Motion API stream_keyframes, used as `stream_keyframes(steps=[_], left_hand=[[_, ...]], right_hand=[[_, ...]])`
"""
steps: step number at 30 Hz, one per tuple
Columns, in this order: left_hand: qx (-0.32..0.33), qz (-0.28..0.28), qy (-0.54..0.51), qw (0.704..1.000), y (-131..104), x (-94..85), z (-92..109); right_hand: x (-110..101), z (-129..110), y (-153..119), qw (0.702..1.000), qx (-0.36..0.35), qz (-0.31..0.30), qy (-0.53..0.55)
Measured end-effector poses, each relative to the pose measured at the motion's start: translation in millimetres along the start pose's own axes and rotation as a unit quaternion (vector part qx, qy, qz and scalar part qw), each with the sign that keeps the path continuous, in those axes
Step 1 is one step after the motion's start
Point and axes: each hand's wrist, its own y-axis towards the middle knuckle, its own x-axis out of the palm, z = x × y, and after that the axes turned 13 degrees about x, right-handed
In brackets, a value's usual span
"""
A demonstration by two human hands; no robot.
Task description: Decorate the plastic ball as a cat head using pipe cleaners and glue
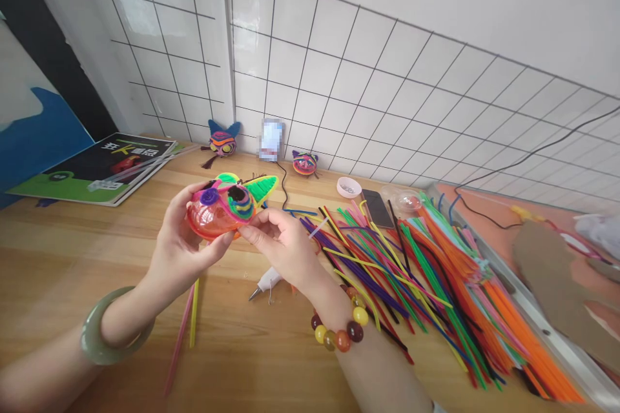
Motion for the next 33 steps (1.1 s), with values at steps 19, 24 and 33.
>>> stream_keyframes(steps=[19,24,33], left_hand=[[0.024,-0.041,-0.061,0.997,34,34.3,16],[-0.007,-0.071,-0.078,0.994,43,41.4,12],[-0.012,-0.058,-0.076,0.995,38,41.6,-4]], right_hand=[[-31,-24,-11,0.996,0.004,0.086,-0.019],[-40,-24,-8,0.991,-0.028,0.128,-0.042],[-42,-15,0,0.989,-0.03,0.131,-0.054]])
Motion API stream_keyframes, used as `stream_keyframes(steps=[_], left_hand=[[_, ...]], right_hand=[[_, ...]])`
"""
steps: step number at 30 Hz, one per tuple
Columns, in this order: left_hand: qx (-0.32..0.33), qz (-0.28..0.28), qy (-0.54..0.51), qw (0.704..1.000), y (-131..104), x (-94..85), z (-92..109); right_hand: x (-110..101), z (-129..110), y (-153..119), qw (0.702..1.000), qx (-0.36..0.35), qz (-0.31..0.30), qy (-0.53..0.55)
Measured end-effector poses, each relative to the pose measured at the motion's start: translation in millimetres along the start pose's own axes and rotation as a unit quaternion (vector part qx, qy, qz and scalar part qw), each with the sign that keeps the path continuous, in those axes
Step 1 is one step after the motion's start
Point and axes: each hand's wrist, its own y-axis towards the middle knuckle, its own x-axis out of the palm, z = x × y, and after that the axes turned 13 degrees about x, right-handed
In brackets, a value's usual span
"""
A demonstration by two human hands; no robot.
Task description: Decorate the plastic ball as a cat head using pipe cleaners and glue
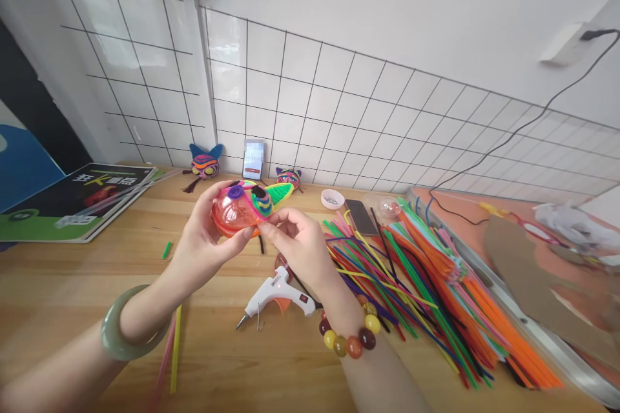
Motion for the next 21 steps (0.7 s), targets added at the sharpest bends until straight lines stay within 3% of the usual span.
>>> stream_keyframes(steps=[21], left_hand=[[-0.005,0.011,-0.009,1.0,-3.1,0.9,-0.3]], right_hand=[[5.6,-6.2,-5.2,1.0,0.002,0.028,-0.008]])
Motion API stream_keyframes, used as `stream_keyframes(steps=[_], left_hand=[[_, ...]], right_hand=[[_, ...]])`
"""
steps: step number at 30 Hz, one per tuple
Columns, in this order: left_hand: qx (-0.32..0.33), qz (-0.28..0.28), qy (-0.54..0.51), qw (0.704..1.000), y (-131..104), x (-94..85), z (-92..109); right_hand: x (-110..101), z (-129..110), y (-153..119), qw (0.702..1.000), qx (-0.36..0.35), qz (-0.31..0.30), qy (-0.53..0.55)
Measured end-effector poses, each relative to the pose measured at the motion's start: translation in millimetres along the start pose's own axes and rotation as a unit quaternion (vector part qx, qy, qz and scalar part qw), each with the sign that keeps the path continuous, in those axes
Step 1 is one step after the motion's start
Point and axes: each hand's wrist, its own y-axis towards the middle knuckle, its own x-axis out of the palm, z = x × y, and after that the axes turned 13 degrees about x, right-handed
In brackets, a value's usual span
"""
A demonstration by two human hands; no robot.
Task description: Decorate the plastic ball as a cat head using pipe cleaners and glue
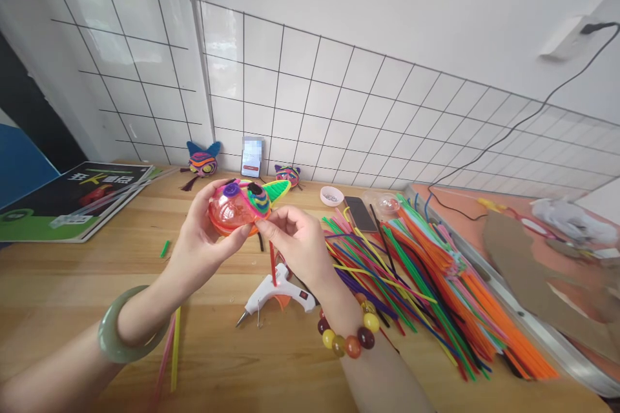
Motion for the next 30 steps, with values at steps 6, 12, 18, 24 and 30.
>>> stream_keyframes(steps=[6,12,18,24,30], left_hand=[[-0.002,-0.002,0.004,1.0,0.5,-0.2,0.9],[-0.005,-0.001,-0.001,1.0,0.9,0.0,-0.3],[-0.027,-0.004,-0.025,0.999,1.3,0.7,0.5],[-0.046,-0.023,-0.056,0.997,3.1,0.5,1.5],[-0.068,-0.026,-0.069,0.995,3.4,-0.5,1.1]], right_hand=[[1.4,-1.7,-2.4,1.0,0.019,0.002,0.013],[2.0,-1.3,-2.4,0.999,0.034,-0.002,0.016],[1.0,-0.4,-2.2,0.998,0.051,-0.023,0.035],[-1.8,-0.1,-1.5,0.999,0.036,-0.015,0.036],[-2.4,-0.7,0.3,0.999,0.029,0.0,0.014]])
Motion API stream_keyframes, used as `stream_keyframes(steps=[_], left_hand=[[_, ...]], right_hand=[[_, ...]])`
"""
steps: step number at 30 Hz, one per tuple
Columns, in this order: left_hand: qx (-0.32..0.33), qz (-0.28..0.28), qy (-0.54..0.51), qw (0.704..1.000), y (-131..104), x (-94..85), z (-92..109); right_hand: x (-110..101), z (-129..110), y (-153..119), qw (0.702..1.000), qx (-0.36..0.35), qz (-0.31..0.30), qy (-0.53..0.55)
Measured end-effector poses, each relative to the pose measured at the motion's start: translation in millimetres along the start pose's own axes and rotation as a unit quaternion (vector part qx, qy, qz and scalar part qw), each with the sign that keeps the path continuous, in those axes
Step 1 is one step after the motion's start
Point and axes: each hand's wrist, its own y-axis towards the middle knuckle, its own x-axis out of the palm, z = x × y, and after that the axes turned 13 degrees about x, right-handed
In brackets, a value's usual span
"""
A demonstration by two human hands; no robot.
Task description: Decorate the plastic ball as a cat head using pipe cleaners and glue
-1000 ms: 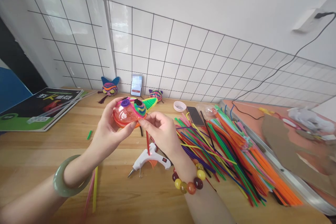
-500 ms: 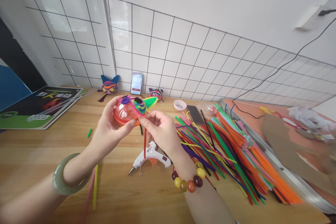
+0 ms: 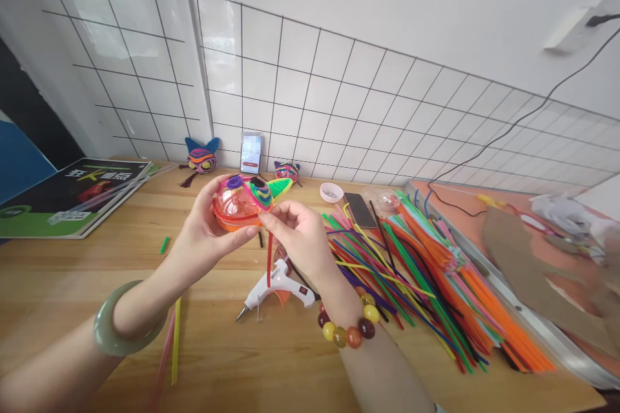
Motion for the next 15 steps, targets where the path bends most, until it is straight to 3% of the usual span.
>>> stream_keyframes(steps=[15], left_hand=[[-0.003,-0.003,0.0,1.0,-0.8,0.4,3.0]], right_hand=[[-1.9,1.8,2.1,1.0,-0.004,-0.004,0.005]])
